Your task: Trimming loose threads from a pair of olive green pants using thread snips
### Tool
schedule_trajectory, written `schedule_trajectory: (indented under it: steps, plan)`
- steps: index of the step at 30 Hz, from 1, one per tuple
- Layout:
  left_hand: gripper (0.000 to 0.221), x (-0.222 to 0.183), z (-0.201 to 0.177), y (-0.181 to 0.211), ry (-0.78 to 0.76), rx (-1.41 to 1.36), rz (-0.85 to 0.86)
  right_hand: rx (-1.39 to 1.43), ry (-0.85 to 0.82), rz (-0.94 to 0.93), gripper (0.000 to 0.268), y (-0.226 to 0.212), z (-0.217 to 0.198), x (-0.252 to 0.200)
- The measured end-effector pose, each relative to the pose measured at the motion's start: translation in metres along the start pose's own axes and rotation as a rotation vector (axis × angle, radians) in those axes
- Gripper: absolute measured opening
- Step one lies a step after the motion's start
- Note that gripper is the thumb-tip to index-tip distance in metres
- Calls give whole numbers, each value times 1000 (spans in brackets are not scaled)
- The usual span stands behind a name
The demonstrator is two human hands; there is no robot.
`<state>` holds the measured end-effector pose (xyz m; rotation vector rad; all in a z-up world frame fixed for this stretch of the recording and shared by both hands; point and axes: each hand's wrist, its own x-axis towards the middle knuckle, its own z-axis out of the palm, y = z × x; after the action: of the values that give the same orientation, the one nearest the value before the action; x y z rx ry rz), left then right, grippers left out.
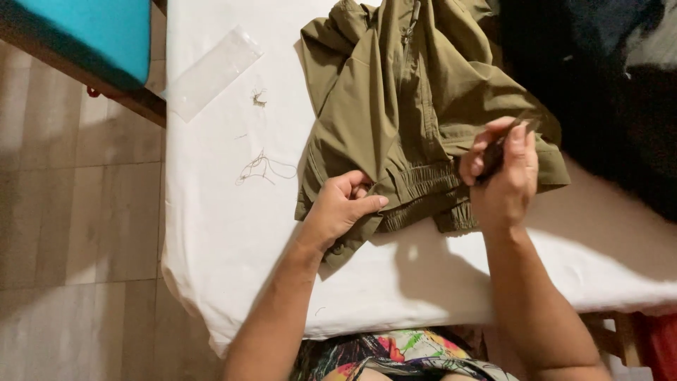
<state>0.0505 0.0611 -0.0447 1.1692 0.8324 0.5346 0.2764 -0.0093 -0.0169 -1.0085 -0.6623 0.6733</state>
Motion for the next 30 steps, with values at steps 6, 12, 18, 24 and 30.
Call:
schedule_trajectory:
  steps: [6, 12, 18, 24, 30]
  plan:
    - [16, 8, -7, -13, 7, 42, -33, -306, -106, -205, 48, -1, -18, 10]
    - [17, -6, -1, 25, -2, 25, -82, -540, -304, -198, 6, -1, -6, 4]
    - [46, 6, 1, 12, 58, -118, -126, -708, -737, -403, 32, -3, 37, -31]
    - [37, 15, 8, -6, 121, -155, -107, -1082, -852, -470, 67, 18, 31, -46]
    - [34, 19, 7, -7, 187, -39, -42, -680, -858, -406, 7, 18, 25, -35]
